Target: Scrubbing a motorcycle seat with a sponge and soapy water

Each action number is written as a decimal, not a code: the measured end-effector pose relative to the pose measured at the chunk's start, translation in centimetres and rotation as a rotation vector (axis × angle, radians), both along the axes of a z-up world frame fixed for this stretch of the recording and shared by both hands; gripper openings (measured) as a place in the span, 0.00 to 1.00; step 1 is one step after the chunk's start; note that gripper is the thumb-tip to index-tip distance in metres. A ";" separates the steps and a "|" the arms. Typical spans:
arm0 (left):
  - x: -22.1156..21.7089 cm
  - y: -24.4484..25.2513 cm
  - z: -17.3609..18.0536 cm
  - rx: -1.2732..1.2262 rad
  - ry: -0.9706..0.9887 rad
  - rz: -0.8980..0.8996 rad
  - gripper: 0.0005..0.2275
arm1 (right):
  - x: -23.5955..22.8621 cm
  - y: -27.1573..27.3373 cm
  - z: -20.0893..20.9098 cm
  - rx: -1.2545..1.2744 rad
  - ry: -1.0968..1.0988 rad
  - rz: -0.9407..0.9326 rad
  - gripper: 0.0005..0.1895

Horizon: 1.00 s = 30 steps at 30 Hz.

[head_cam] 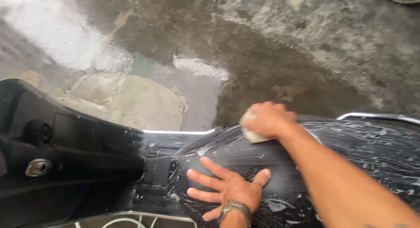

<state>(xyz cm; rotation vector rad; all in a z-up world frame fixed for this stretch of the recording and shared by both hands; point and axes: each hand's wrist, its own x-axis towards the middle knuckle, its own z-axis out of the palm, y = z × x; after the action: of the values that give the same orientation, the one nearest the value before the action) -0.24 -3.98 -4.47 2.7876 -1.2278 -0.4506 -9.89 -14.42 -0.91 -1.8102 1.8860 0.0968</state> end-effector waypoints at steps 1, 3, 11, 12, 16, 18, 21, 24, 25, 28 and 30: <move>-0.1 0.3 0.2 -0.003 0.020 -0.001 0.34 | -2.0 0.6 1.4 -0.011 0.000 -0.005 0.21; 0.0 0.1 0.6 -0.010 0.060 -0.005 0.33 | -8.1 2.2 1.5 -0.035 -0.001 -0.018 0.21; 0.5 0.2 0.8 -0.029 0.190 -0.019 0.30 | -15.9 12.2 -1.1 -0.123 -0.034 -0.064 0.22; 0.7 0.1 1.4 -0.030 0.197 -0.029 0.30 | -13.1 11.9 -1.5 -0.133 -0.046 -0.079 0.22; -0.2 0.4 1.7 -0.065 0.273 -0.079 0.28 | -2.9 11.7 1.9 -0.213 -0.048 -0.140 0.22; -0.4 0.6 1.8 -0.063 0.313 -0.094 0.28 | -5.4 13.6 0.3 -0.233 -0.047 -0.161 0.22; 0.1 0.3 3.3 -0.062 0.347 -0.086 0.27 | -7.5 14.4 2.7 -0.259 -0.072 -0.167 0.23; 0.5 0.2 4.3 -0.055 0.394 -0.081 0.26 | -10.7 16.5 -1.0 -0.281 -0.084 -0.176 0.23; 0.6 0.5 4.6 -0.052 0.413 -0.085 0.26 | -11.7 18.2 -3.5 -0.290 -0.084 -0.186 0.23; 0.1 1.0 2.2 -0.059 0.473 -0.090 0.25 | -2.2 16.1 -0.6 -0.328 -0.083 -0.200 0.24; 0.5 1.3 1.7 -0.074 0.508 -0.082 0.25 | 1.2 15.7 -3.3 -0.361 -0.089 -0.195 0.24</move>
<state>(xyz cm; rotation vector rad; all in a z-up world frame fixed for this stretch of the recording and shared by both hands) 0.28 -2.73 -2.79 2.3474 -1.2001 -1.0163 -8.70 1.24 -4.21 -1.8031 2.1058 -0.4115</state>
